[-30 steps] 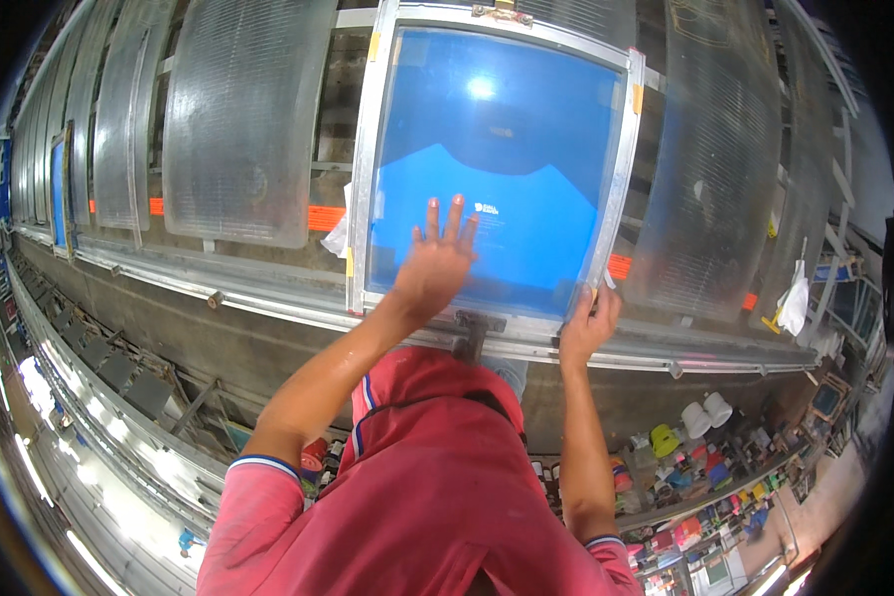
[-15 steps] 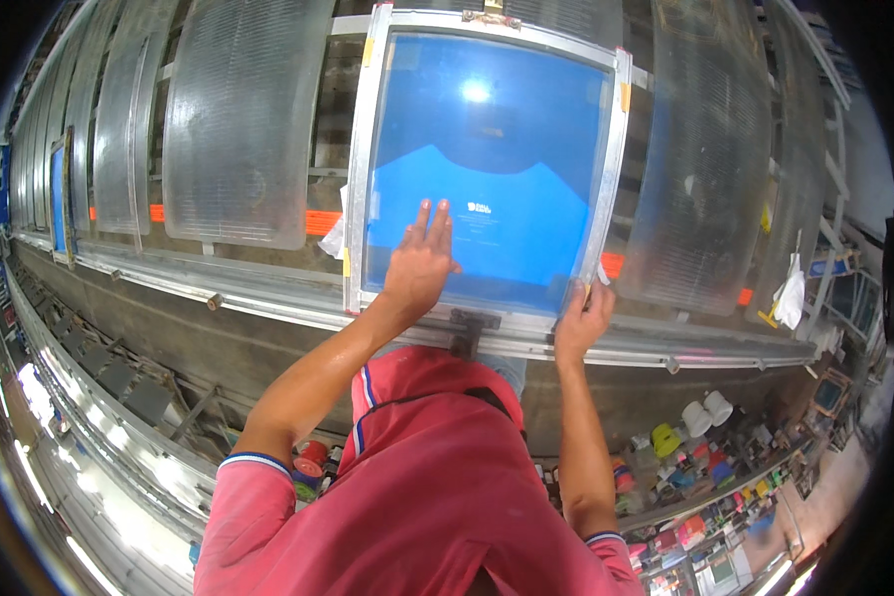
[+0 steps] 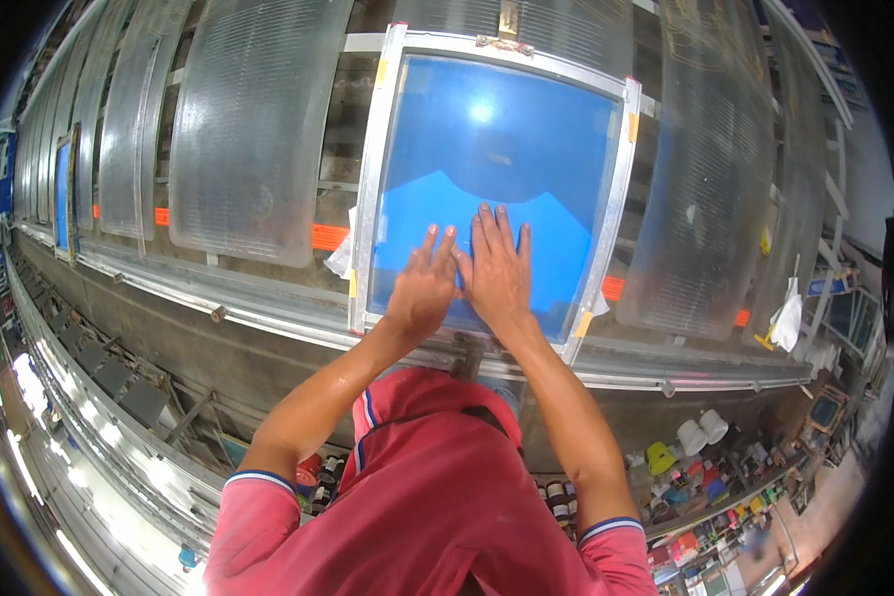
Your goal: The person uses a yellow squeegee to scrape a blue screen printing frame. The person then places white t-shirts on a conveyor belt one at a time, smoothing the fabric to prepare them for printing.
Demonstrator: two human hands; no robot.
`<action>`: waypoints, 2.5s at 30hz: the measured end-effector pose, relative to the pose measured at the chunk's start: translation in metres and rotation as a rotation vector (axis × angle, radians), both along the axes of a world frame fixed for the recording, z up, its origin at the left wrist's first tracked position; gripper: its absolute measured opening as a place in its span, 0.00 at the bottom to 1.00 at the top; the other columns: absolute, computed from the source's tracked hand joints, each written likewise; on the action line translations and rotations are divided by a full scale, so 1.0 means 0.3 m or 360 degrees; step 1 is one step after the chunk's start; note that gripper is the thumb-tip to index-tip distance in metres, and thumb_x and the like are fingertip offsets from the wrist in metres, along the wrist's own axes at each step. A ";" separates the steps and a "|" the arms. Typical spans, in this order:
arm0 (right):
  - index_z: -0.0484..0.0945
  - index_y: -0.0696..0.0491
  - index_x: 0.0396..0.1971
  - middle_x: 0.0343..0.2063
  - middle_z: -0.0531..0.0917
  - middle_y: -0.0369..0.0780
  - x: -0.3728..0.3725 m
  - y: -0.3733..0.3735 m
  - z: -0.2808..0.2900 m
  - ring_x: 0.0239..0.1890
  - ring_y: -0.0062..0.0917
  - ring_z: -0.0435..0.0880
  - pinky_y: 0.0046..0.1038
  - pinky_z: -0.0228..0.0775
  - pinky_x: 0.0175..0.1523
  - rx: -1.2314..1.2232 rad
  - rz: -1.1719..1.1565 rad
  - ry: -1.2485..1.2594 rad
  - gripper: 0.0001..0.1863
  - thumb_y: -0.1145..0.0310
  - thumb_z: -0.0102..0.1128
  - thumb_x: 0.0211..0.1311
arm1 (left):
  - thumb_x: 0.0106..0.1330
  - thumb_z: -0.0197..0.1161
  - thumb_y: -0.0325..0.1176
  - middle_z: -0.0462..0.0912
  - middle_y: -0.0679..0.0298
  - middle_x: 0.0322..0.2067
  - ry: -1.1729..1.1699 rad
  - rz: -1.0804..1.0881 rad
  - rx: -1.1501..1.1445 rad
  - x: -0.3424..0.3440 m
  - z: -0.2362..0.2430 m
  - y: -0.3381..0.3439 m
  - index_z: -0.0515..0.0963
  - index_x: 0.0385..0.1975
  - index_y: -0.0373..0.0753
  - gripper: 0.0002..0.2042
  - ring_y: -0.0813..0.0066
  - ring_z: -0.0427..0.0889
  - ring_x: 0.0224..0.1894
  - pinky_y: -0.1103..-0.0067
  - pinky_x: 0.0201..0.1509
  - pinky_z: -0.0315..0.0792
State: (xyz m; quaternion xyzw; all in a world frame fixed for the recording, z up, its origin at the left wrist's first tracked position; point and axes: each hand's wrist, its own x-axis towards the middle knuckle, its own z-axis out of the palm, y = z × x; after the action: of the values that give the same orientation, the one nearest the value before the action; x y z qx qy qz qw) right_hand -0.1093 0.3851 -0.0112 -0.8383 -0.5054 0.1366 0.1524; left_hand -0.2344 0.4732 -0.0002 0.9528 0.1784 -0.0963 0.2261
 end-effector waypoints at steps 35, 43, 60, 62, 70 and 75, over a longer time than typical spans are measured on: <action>0.78 0.64 0.50 0.39 0.84 0.41 0.625 -0.804 0.215 0.39 0.23 0.80 0.27 0.71 0.48 0.0709 -0.1657 0.0631 0.19 0.72 0.62 0.60 | 0.66 0.62 0.38 0.55 0.48 0.71 -0.0472 0.0781 -0.0050 -0.038 0.001 -0.063 0.62 0.67 0.32 0.31 0.45 0.45 0.75 0.48 0.73 0.42; 0.79 0.65 0.45 0.42 0.81 0.44 0.930 -1.078 0.098 0.41 0.33 0.82 0.34 0.76 0.48 0.1345 -0.2284 0.0985 0.16 0.77 0.61 0.55 | 0.64 0.65 0.45 0.54 0.51 0.72 -0.0230 0.0503 -0.0136 0.101 -0.043 -0.134 0.65 0.66 0.36 0.33 0.45 0.46 0.75 0.42 0.71 0.42; 0.78 0.67 0.43 0.40 0.81 0.45 0.994 -0.984 -0.085 0.39 0.35 0.82 0.38 0.76 0.44 0.1248 -0.2668 0.0811 0.16 0.74 0.63 0.56 | 0.62 0.67 0.43 0.51 0.59 0.74 -0.0075 0.0591 -0.0322 0.088 -0.081 -0.138 0.64 0.67 0.40 0.34 0.49 0.42 0.76 0.42 0.73 0.35; 0.78 0.66 0.43 0.40 0.81 0.44 1.025 -1.023 -0.104 0.39 0.33 0.82 0.36 0.75 0.43 0.1089 -0.2653 0.0766 0.15 0.74 0.64 0.56 | 0.62 0.67 0.43 0.51 0.59 0.74 -0.0100 0.0593 -0.0350 0.087 -0.083 -0.137 0.64 0.67 0.40 0.34 0.49 0.42 0.76 0.42 0.72 0.35; 0.79 0.62 0.43 0.39 0.81 0.42 1.102 -1.180 -0.141 0.40 0.30 0.82 0.34 0.75 0.46 0.0739 -0.2657 0.0662 0.14 0.70 0.64 0.61 | 0.62 0.66 0.47 0.49 0.58 0.74 -0.0073 0.0545 -0.0422 0.070 -0.097 -0.137 0.64 0.67 0.41 0.34 0.48 0.41 0.76 0.41 0.71 0.36; 0.78 0.65 0.40 0.42 0.83 0.50 0.735 -0.490 0.134 0.45 0.32 0.81 0.36 0.70 0.58 0.0972 -0.2003 -0.0086 0.17 0.63 0.50 0.72 | 0.66 0.62 0.43 0.61 0.52 0.69 -0.0427 0.0573 -0.0547 0.066 -0.065 -0.085 0.68 0.63 0.35 0.28 0.47 0.55 0.72 0.43 0.71 0.43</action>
State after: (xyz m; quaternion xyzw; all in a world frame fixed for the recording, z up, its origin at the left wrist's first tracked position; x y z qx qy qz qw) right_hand 0.1112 0.2381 0.0289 -0.8945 0.0567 -0.1466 0.4185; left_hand -0.2145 0.4476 -0.0196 0.8576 0.2943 0.0435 0.4194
